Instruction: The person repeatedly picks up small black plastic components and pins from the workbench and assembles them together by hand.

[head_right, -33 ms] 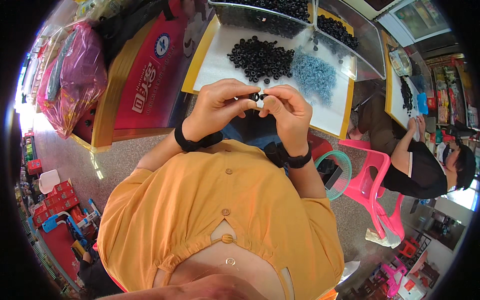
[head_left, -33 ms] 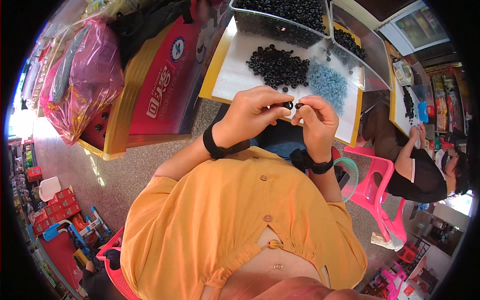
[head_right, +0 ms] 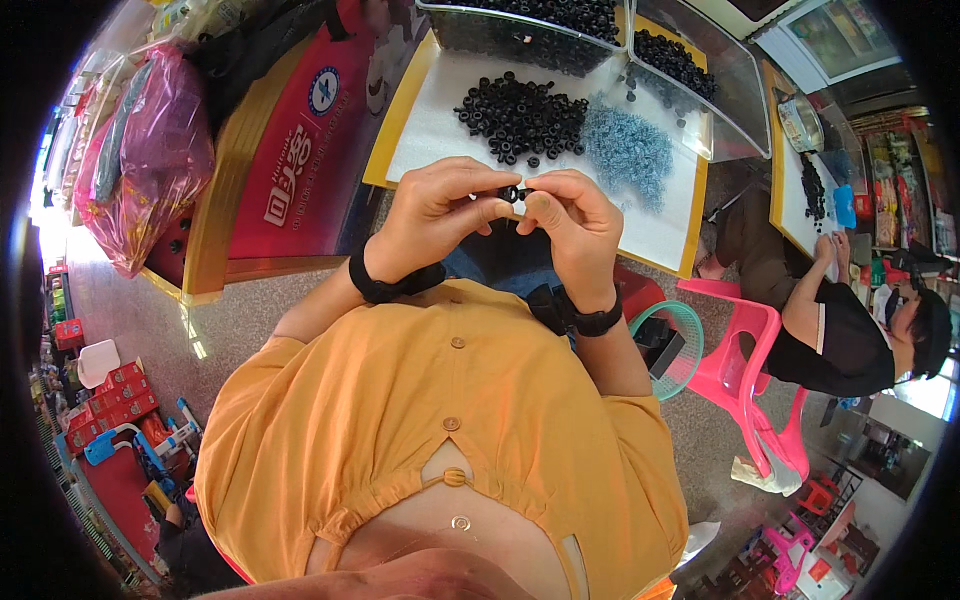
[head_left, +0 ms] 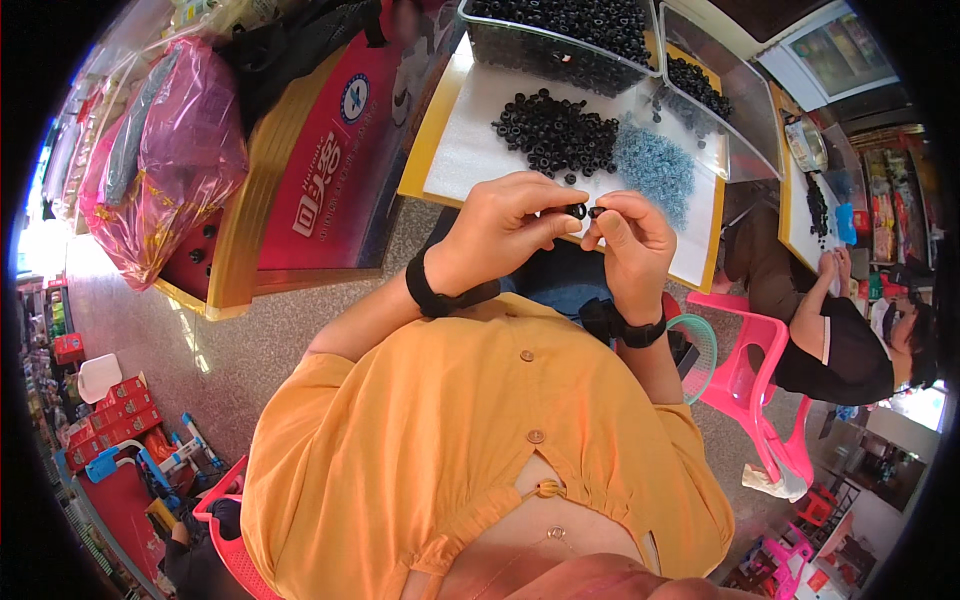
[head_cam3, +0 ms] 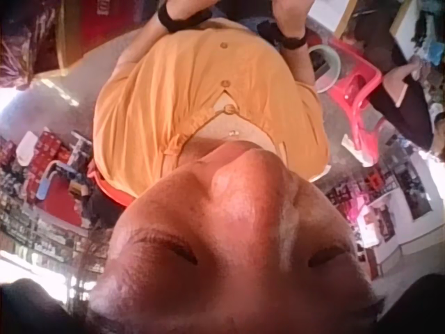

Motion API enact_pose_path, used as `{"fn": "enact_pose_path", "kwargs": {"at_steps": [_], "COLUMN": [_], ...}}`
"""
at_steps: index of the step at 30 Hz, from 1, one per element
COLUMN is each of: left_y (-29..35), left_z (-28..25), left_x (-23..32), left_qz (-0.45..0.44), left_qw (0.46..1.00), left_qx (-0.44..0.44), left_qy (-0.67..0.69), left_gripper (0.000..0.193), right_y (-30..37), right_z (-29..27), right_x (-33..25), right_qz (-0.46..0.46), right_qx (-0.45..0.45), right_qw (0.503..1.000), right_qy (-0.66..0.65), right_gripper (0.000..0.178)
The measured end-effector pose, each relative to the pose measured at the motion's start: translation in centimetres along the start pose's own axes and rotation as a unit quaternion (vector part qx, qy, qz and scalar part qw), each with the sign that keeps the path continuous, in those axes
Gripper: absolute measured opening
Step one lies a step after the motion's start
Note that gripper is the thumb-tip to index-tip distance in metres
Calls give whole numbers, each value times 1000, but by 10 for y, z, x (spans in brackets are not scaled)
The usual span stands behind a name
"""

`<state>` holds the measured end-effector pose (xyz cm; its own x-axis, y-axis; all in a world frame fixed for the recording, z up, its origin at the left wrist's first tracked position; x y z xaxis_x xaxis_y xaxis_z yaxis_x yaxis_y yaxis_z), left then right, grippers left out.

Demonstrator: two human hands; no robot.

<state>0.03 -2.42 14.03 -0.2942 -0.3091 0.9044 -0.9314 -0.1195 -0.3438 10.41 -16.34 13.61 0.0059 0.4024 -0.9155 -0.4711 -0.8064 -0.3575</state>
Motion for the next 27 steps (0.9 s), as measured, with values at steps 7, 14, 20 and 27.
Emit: {"fn": "enact_pose_path", "kwargs": {"at_steps": [7,14,20,27], "left_y": [-4,-3,-3,2], "left_z": [0,1,5,5], "left_x": [15,15,15,10], "left_qz": [79,89,85,71], "left_qw": [996,994,992,994], "left_qx": [-9,-3,10,25], "left_qy": [-50,-55,-88,-80], "left_gripper": [28,28,28,27], "right_y": [2,5,3,5], "right_z": [1,5,10,11], "right_x": [2,-3,-3,1], "right_qz": [-18,-35,-15,3], "right_qx": [-11,-9,3,24], "right_qw": [1000,998,1000,999], "right_qy": [12,55,-13,-28], "right_gripper": [12,11,9,9]}}
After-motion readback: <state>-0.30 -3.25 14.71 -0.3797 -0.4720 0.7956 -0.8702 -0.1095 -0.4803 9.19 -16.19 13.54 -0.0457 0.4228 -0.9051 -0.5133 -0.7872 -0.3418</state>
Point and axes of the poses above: each hand's wrist, its own y-axis away from the middle knuckle, its own z-axis out of the palm, x = y × z, the point moved 4 cm from there along -y, towards the middle knuckle, and after that the axes turned 13 degrees about -x, right-handed, at the moved point
